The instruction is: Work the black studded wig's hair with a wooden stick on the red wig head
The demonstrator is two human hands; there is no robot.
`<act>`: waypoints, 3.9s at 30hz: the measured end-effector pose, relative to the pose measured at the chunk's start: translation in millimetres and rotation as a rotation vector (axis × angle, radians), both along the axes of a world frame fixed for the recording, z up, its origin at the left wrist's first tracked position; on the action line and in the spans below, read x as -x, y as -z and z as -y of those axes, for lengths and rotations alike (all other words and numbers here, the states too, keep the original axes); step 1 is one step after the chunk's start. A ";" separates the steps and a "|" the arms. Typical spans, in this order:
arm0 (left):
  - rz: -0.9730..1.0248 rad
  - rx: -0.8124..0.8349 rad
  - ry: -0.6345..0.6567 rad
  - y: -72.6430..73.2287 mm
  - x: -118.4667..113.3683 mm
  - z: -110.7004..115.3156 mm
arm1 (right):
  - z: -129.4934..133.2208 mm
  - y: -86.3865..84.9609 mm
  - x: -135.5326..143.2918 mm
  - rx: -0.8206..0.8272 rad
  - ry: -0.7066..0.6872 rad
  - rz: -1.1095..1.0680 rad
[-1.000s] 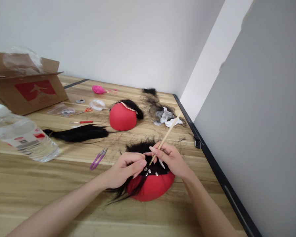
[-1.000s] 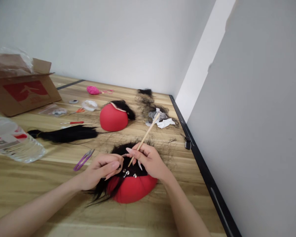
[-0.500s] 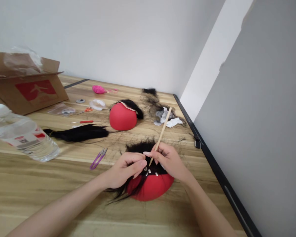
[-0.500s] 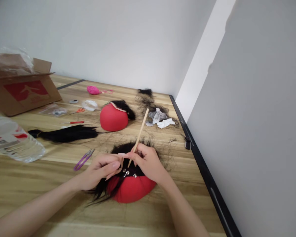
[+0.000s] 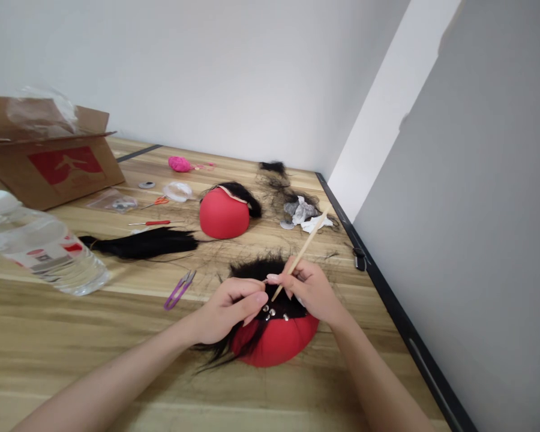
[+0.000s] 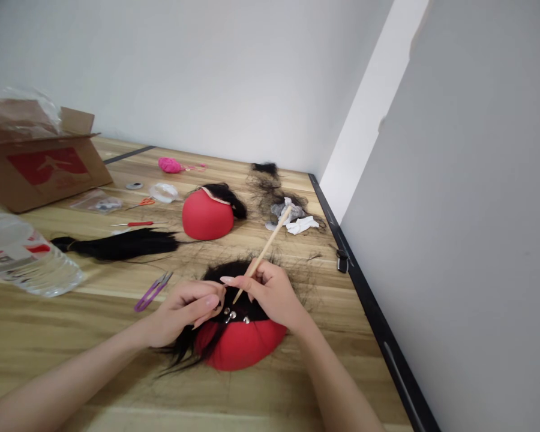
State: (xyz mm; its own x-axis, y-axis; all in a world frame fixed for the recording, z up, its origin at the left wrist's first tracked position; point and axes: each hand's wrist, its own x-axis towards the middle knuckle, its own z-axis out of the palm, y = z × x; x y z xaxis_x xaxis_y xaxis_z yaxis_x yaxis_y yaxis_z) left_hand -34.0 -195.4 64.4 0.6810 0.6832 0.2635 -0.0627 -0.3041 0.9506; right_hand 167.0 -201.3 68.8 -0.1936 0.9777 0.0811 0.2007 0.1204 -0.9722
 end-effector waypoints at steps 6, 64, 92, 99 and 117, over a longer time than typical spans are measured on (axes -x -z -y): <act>-0.006 -0.012 0.008 -0.9 -0.1 -0.5 | 9.8 -20.2 -11.2 -0.022 -0.127 0.105; 0.035 -0.583 0.107 -39.1 16.6 14.8 | 26.5 -26.2 -13.6 -0.677 0.062 0.376; -0.384 -0.374 0.512 -33.9 14.3 -7.4 | 21.4 -31.8 -37.1 -0.254 0.257 0.185; -0.412 -0.476 0.493 -36.6 15.0 1.7 | 23.4 -33.3 -35.0 -0.256 0.210 0.175; -0.232 -0.425 0.484 -33.6 11.0 2.8 | 25.4 -44.3 -17.0 -0.245 0.151 0.391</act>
